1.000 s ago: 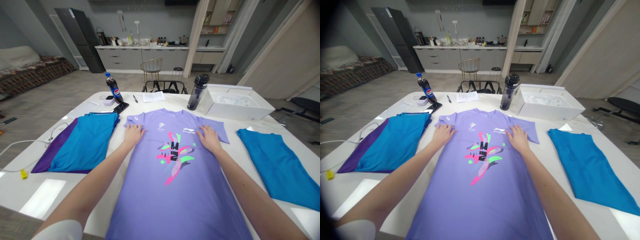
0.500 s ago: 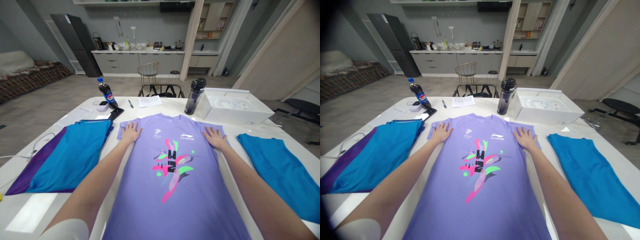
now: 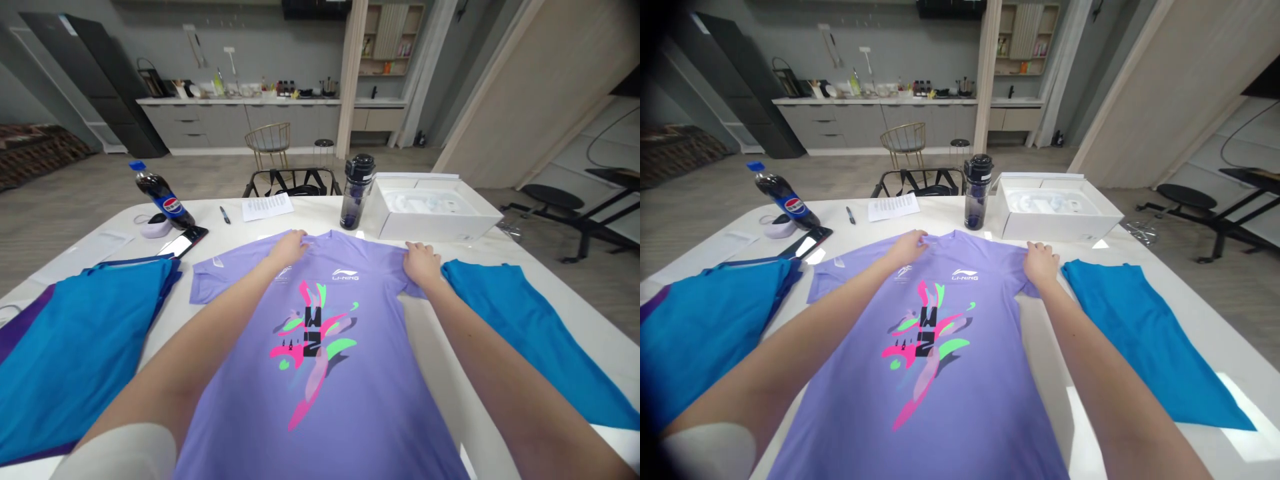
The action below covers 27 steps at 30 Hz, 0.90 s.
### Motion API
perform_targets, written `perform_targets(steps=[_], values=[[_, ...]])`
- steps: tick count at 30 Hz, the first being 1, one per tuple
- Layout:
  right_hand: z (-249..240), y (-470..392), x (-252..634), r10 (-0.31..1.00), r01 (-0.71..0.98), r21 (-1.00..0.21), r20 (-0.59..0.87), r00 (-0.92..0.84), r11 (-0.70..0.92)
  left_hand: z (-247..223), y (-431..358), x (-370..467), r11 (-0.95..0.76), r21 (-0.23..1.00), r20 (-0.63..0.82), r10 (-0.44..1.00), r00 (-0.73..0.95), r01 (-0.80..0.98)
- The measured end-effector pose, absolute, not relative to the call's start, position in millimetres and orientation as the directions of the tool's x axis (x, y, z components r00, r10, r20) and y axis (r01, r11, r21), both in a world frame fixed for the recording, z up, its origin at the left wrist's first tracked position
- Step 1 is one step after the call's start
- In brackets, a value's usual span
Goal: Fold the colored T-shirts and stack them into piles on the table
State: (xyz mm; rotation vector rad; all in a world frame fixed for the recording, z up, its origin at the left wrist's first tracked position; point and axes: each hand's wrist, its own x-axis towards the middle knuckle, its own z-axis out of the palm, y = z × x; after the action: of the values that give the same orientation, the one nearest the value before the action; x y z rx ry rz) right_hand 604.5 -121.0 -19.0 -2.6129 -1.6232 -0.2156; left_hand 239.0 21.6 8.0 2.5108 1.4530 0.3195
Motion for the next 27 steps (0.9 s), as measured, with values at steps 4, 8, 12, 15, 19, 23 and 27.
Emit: perform_targets(steps=[4, 8, 12, 15, 19, 23, 27], values=[[-14.0, -113.8, 629.9, 0.896, 0.893, 0.071, 0.023, 0.443, -0.444, 4.7, 49.3, 335.2, -0.492, 0.394, 0.034, 0.852, 0.522, 0.777], [-17.0, -116.8, 639.3, 0.875, 0.872, 0.077, 0.006, 0.485, -0.484, -9.9, 68.4, 382.8, -0.479, 0.364, -0.076, 0.839, 0.538, 0.799], [-25.7, -124.7, 635.5, 0.848, 0.843, 0.093, 0.061, 0.526, -0.530, -29.3, 79.9, 392.8, -0.457, 0.340, -0.157, 0.834, 0.529, 0.822], [-29.8, -128.6, 632.4, 0.852, 0.848, 0.093, 0.099, 0.513, -0.522, -37.5, 83.8, 394.5, -0.444, 0.342, -0.173, 0.837, 0.520, 0.828], [-21.9, -132.2, 634.1, 0.880, 0.879, 0.053, 0.073, 0.469, -0.473, -38.4, 80.6, 394.6, -0.419, 0.389, -0.138, 0.854, 0.501, 0.821], [15.0, -141.8, 629.5, 0.913, 0.891, -0.222, 0.011, 0.408, -0.396, -34.0, 71.2, 383.1, -0.404, 0.484, -0.049, 0.873, 0.485, 0.776], [83.6, -146.4, 584.5, 0.975, 0.733, -0.669, 0.050, 0.214, -0.127, -24.8, 59.5, 365.1, -0.343, 0.711, 0.050, 0.895, 0.443, 0.614]])
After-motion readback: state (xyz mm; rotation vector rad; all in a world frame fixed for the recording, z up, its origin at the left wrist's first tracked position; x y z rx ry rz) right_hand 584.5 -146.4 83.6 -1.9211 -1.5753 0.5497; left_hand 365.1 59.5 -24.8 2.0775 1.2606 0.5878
